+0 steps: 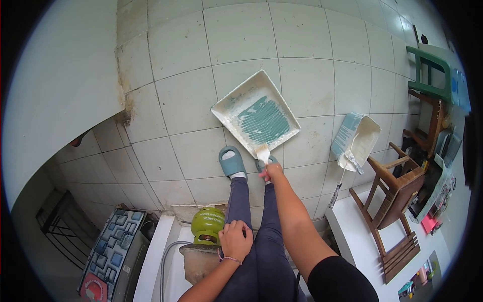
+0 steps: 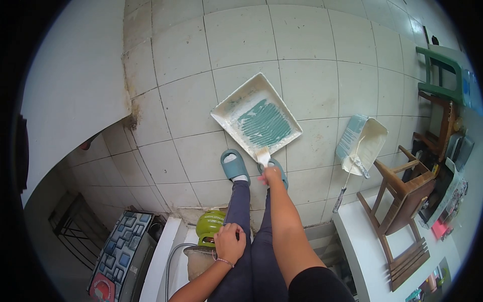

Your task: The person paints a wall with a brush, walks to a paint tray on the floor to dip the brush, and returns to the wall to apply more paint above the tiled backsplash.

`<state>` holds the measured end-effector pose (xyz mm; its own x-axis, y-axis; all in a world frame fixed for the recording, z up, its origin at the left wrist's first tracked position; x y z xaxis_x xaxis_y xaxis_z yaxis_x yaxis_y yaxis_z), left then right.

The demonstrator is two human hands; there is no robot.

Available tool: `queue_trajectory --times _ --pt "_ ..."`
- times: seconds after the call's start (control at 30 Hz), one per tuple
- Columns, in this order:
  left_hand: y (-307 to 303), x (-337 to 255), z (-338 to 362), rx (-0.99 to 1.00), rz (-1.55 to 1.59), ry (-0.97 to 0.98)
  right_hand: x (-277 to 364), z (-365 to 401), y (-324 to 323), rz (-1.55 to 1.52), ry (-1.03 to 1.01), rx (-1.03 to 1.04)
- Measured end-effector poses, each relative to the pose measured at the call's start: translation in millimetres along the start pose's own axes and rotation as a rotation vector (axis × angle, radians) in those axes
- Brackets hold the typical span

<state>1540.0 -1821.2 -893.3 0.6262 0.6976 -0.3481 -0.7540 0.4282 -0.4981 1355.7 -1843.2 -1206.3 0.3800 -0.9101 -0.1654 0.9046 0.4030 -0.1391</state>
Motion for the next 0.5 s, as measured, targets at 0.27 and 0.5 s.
queue_trajectory --times 0.27,0.5 --pt "2.4 -1.5 -0.1 0.001 -0.015 0.02 -18.5 1.2 -8.0 0.081 -0.129 0.006" --pt "-2.3 -1.4 -1.7 0.006 -0.036 0.004 106.7 2.7 -8.3 0.235 -0.287 -0.102"
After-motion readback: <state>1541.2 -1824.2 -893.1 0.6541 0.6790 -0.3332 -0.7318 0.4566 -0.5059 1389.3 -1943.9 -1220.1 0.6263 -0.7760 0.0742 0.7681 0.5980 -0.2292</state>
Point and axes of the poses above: each hand's wrist, its own z-axis away from the middle knuckle, its own y-axis out of the palm, x = y × z, the point moved 6 cm from there along -z, towards the middle knuckle, and after that the axes turned 11 degrees about z, right-handed, at the moved point
